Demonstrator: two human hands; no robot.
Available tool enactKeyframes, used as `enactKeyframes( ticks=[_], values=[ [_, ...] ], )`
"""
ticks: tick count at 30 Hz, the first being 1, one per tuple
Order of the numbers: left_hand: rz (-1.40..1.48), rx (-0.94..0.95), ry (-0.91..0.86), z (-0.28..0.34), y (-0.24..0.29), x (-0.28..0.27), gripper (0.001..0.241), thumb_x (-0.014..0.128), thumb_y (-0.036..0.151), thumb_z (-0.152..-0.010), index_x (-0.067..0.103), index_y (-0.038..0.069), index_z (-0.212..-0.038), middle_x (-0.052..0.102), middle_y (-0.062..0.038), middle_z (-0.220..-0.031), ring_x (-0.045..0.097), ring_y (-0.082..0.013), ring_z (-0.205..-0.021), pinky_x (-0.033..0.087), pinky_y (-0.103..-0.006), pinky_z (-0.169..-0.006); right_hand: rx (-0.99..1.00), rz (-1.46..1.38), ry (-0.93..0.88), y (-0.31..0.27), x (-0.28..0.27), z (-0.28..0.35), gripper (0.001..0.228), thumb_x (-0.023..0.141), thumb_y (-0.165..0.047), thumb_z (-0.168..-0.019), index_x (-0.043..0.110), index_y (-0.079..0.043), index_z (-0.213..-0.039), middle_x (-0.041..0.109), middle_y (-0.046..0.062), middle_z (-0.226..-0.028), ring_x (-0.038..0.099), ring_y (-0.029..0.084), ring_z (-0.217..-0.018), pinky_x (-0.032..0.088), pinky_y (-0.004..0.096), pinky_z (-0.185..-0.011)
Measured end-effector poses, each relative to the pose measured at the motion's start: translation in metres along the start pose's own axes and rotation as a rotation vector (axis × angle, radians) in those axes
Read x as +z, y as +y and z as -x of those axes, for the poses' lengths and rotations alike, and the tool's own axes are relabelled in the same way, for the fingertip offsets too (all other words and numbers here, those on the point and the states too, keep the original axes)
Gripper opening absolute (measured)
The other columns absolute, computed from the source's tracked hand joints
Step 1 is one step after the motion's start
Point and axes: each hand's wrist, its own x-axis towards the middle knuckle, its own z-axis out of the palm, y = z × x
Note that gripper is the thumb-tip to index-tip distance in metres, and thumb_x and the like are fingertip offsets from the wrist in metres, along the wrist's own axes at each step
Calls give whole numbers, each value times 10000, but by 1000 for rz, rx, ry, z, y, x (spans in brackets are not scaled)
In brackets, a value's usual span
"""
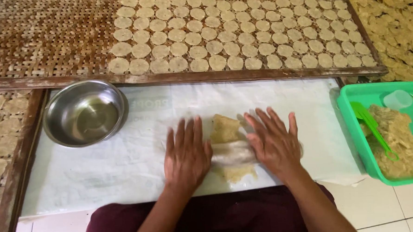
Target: The person flattens small balls of dough into thin discs using a rolling pin on a plastic-covered board.
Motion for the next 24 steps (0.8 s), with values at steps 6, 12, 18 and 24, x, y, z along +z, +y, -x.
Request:
enactKeyframes(
  ticks=[6, 12, 18, 24],
  values=[
    [-153, -16, 3, -60, -15, 13, 698, 440, 412, -986, 312, 67, -1579, 248, -161, -1660, 105, -348, -1557, 0, -741, -1159, -15, 17, -3, 11, 7, -48, 513, 317, -525, -1080, 518, -317, -1504, 442, 111, -1607, 306, 344, -1533, -31, 704, -1203],
    [-136, 25, 86, -79, -23, 20, 709, 454, 406, -991, 326, 69, -1601, 212, -195, -1680, 54, -405, -1563, -35, -809, -1106, -23, 7, 17, 9, 6, -66, 536, 300, -558, -1086, 472, -319, -1533, 383, 119, -1651, 243, 337, -1567, -43, 692, -1203],
    [-86, -28, -41, -48, -15, 6, 685, 447, 414, -957, 354, 101, -1558, 205, -172, -1658, 48, -373, -1547, -30, -789, -1116, -9, -11, -49, -3, 4, -44, 579, 295, -587, -1041, 455, -345, -1542, 317, 99, -1664, 189, 349, -1563, -17, 685, -1193],
    [-51, -51, -63, -11, -7, 1, 634, 424, 391, -996, 396, 30, -1516, 326, -183, -1614, 184, -351, -1533, 103, -666, -1182, 6, 5, -93, -16, -2, -13, 632, 317, -660, -1005, 445, -351, -1541, 355, 84, -1644, 287, 334, -1513, 120, 635, -1203]
  ],
)
